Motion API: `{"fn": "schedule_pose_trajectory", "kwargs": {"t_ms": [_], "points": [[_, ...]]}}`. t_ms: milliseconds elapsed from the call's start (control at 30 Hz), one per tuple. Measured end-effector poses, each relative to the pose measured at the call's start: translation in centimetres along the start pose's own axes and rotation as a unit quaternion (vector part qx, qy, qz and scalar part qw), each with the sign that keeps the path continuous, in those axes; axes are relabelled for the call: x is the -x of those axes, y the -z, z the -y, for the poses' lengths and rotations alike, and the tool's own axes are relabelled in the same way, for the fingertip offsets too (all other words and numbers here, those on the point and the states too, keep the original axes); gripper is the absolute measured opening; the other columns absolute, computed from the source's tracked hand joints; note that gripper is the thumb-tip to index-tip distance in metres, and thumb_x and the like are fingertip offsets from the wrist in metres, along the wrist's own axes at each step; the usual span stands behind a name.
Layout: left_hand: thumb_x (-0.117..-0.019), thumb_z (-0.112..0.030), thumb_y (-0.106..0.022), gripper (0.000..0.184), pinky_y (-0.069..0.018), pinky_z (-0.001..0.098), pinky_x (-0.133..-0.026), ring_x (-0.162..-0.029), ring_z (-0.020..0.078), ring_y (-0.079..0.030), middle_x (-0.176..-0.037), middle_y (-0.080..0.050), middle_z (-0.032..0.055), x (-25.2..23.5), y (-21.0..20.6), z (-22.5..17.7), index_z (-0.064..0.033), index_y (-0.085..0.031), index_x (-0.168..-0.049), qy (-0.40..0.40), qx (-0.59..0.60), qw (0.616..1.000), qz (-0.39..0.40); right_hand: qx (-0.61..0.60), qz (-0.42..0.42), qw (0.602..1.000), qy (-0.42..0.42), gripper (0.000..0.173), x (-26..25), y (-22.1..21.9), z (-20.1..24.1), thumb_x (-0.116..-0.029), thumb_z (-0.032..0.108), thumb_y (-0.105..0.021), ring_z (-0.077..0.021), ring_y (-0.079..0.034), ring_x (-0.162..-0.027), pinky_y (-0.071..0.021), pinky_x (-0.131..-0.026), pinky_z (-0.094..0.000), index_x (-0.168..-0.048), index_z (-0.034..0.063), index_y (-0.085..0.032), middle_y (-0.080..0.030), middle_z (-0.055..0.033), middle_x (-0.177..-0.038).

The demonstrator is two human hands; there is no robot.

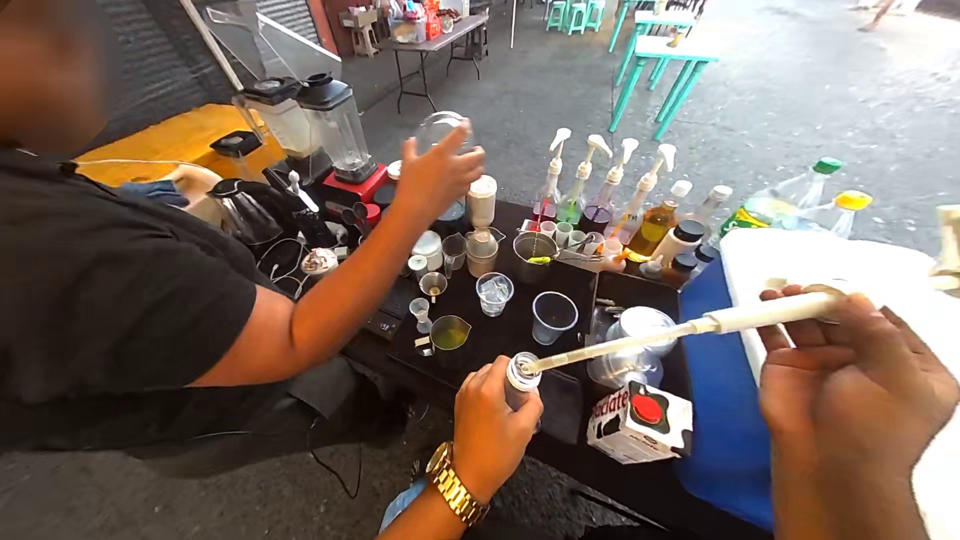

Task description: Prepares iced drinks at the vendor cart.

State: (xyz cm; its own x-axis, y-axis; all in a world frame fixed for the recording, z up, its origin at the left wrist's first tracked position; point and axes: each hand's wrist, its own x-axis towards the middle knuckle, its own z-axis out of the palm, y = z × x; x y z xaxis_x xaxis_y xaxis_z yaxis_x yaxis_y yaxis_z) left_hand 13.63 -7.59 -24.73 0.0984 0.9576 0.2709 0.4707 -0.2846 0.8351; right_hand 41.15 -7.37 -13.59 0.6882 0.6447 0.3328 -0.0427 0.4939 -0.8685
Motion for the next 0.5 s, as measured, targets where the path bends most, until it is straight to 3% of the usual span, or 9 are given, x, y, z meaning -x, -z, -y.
{"fn": "schedule_pose_trajectory", "kwargs": {"t_ms": [333, 500], "points": [[-0.0872, -0.029, -0.069, 0.023, -0.0595, 0.0331, -0.085, -0.089, 0.0058, -0.071, -0.09, -0.075, -0.0062, -2.3, 6.9, 4.6, -0.0134, -0.075, -0.103, 0.104, 0.004, 0.992, -0.075, -0.036, 0.029, 0.997, -0.054, 0.014, 0.1, -10.1, -5.8, -0.106, 0.015, -0.05, -0.0167, -0.073, -0.091, -0.0621, -0.086, -0.038, -0.113, 0.0109, -0.062, -0.073, -0.0005, -0.096], [-0.0886, -0.028, -0.071, 0.025, -0.0622, 0.0296, -0.083, -0.087, 0.0056, -0.073, -0.092, -0.076, -0.0041, -3.9, 12.0, 8.7, -0.01, -0.073, -0.106, 0.141, 0.023, 0.981, -0.129, -0.007, 0.025, 0.996, -0.089, 0.016, 0.7, -15.0, -11.0, -0.1074, 0.017, -0.051, -0.0168, -0.074, -0.09, -0.0629, -0.085, -0.0363, -0.116, 0.0091, -0.061, -0.073, -0.0012, -0.099]]}}
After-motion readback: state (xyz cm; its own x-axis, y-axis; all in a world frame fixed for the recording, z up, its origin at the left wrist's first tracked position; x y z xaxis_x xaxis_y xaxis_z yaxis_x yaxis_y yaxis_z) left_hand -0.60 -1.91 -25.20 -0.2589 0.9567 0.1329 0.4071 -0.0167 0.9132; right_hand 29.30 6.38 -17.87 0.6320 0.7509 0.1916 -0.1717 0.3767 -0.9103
